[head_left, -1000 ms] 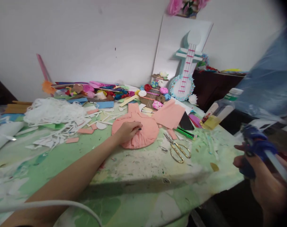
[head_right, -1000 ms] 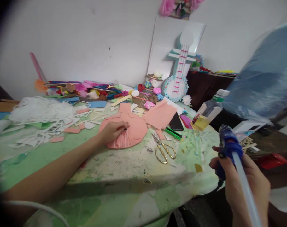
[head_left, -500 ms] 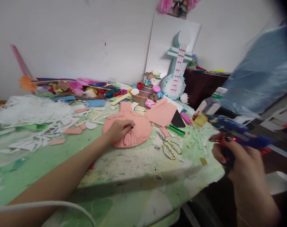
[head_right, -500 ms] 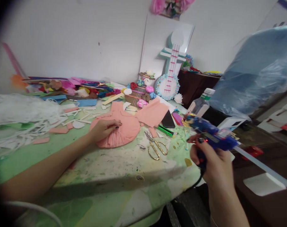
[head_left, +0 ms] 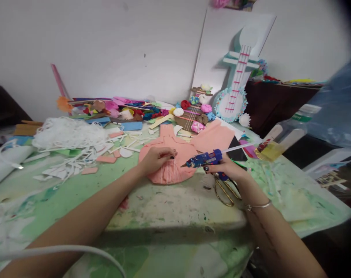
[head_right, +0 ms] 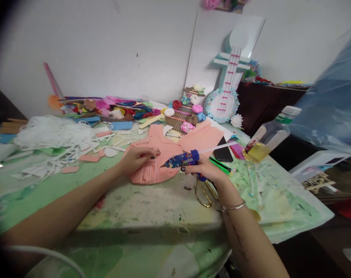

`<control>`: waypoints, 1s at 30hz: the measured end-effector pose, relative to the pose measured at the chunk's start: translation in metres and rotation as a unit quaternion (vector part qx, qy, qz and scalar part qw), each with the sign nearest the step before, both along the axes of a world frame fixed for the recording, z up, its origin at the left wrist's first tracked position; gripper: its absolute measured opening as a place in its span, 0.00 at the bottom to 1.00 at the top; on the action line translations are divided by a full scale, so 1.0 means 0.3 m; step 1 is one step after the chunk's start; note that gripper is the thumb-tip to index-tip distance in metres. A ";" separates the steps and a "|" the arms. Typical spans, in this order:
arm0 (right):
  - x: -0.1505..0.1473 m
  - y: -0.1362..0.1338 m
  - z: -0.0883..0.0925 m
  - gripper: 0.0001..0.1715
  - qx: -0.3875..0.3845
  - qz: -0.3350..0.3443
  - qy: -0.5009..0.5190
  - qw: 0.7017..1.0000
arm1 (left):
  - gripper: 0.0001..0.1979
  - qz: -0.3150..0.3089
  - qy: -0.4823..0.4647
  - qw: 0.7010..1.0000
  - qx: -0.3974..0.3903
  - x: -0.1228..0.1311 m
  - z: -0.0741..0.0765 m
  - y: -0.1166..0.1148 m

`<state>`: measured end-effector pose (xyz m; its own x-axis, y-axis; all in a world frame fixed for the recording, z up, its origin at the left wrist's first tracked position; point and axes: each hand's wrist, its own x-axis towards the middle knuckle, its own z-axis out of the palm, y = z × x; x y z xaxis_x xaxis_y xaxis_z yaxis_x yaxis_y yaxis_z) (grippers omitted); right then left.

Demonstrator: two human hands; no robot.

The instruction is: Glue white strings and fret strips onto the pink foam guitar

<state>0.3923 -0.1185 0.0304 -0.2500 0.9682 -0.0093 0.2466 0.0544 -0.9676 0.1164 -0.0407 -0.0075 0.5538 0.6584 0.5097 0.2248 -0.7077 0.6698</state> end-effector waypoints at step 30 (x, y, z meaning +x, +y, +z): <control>-0.004 -0.002 -0.062 0.21 0.034 0.110 -0.056 0.992 | 0.06 -0.033 -0.080 0.993 -0.079 0.018 0.037 -0.016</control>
<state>0.3910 -0.1191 0.0118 -0.4572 0.8893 0.0148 0.3268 0.1834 -0.9271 0.1219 -0.0454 0.0036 0.5193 0.7020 0.4874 0.0634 -0.6004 0.7972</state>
